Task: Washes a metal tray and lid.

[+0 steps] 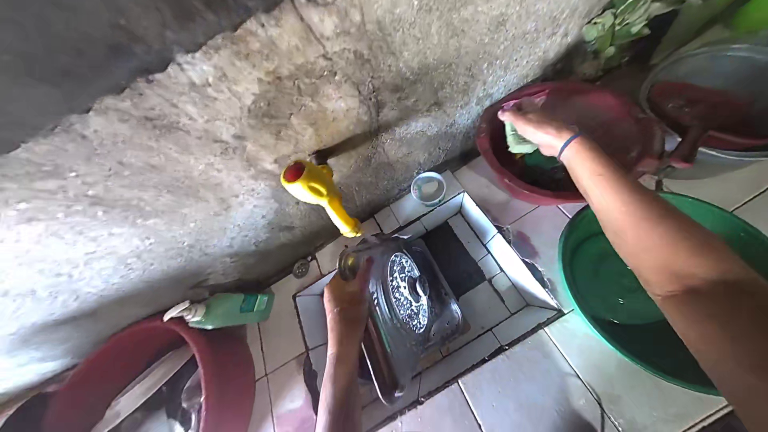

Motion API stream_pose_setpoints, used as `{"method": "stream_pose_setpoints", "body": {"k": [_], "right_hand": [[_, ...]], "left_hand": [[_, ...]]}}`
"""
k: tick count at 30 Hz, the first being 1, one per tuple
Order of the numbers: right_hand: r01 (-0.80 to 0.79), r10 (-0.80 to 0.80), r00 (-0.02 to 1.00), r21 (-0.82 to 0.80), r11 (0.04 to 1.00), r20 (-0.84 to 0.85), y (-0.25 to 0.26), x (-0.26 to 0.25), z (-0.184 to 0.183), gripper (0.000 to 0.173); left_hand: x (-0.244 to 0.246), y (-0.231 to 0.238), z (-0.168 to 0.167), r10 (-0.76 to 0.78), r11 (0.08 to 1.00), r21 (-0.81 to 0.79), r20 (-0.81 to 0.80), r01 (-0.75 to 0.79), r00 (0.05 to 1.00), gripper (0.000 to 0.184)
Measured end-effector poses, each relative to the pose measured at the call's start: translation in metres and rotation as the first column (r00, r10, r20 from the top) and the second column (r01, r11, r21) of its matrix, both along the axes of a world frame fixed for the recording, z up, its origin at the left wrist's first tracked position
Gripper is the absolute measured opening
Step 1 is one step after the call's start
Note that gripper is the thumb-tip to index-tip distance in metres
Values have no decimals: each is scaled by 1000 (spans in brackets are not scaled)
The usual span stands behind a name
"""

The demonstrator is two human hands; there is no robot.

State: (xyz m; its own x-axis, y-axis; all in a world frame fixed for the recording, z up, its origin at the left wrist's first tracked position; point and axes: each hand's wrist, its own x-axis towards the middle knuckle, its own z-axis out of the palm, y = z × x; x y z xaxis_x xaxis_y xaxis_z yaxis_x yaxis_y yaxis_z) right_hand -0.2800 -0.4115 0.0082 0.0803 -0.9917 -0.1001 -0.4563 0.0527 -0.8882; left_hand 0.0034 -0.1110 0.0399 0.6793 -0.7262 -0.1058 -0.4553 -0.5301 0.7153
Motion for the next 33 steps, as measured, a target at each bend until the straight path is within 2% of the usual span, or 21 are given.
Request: {"method": "stream_pose_setpoints", "body": {"k": [2,4,6,7,8,10,12,15,17,18,20,21,22,23,24,25,26,27,28,30,33], "right_hand": [[-115,121,989,-78,990,80,12,40,-2,53],[-239,239,971,-134,962,-15,19,78,-6,56],[-365,348,927,-114,924,-143,25,109,-8,57],[-397,364,907,-142,907,-214,31,121,-3,56],[-393,340,908,-219,893,-244,40,132,7,51],[-320,258,945,-421,849,-199,72,150,44,43],[-330,234,943,-564,757,-237,112,174,88,49],[-484,221,836,-487,727,-502,159,226,138,71],[-577,213,731,-420,700,-648,167,254,147,61],[-645,237,675,-403,650,-699,165,258,150,53],[-802,406,582,-416,429,-704,146,248,148,35],[-834,522,551,-450,318,-651,135,240,146,28],[-831,629,535,-487,269,-564,127,234,142,29],[-791,701,557,-543,283,-446,123,228,133,41],[-705,727,623,-610,362,-290,126,222,116,53],[-574,688,718,-651,497,-108,137,216,91,58],[-414,572,817,-617,669,71,156,214,63,55],[-252,395,902,-531,809,173,181,219,32,50],[-163,266,948,-453,876,174,207,227,4,46],[-135,182,981,-424,896,71,241,250,-36,45],[-156,137,988,-544,825,-75,230,260,-57,44]], "left_hand": [[-1,-2,5,-7,999,38,13,7,1000,42],[-1,-3,5,14,997,74,-12,-13,1000,47],[3,-2,2,42,997,63,-76,-37,996,50],[7,-1,2,42,998,53,-117,-36,992,52],[12,0,2,18,999,32,-162,-13,987,54],[25,0,1,-86,996,-12,-258,86,962,59],[41,-7,-7,-217,976,-51,-319,212,923,65],[56,-29,5,-283,955,-17,-369,298,886,68],[61,-41,14,-302,944,6,-381,329,874,63],[64,-46,16,-314,940,2,-392,342,865,61],[70,-54,18,-317,936,5,-423,352,849,59],[74,-59,17,-317,935,4,-439,355,841,59],[77,-63,16,-308,939,4,-442,345,843,60],[79,-64,14,-298,943,-1,-453,333,840,63],[82,-64,12,-280,949,-10,-484,315,829,69],[83,-64,8,-262,956,-19,-500,292,825,72],[81,-63,3,-239,965,-34,-511,258,826,73],[78,-61,-1,-213,975,-59,-528,215,822,74],[74,-59,-6,-185,982,-79,-552,170,813,75],[66,-52,-20,-172,985,-124,-581,122,795,79],[61,-35,-34,-250,966,-205,-571,160,782,81]]}}
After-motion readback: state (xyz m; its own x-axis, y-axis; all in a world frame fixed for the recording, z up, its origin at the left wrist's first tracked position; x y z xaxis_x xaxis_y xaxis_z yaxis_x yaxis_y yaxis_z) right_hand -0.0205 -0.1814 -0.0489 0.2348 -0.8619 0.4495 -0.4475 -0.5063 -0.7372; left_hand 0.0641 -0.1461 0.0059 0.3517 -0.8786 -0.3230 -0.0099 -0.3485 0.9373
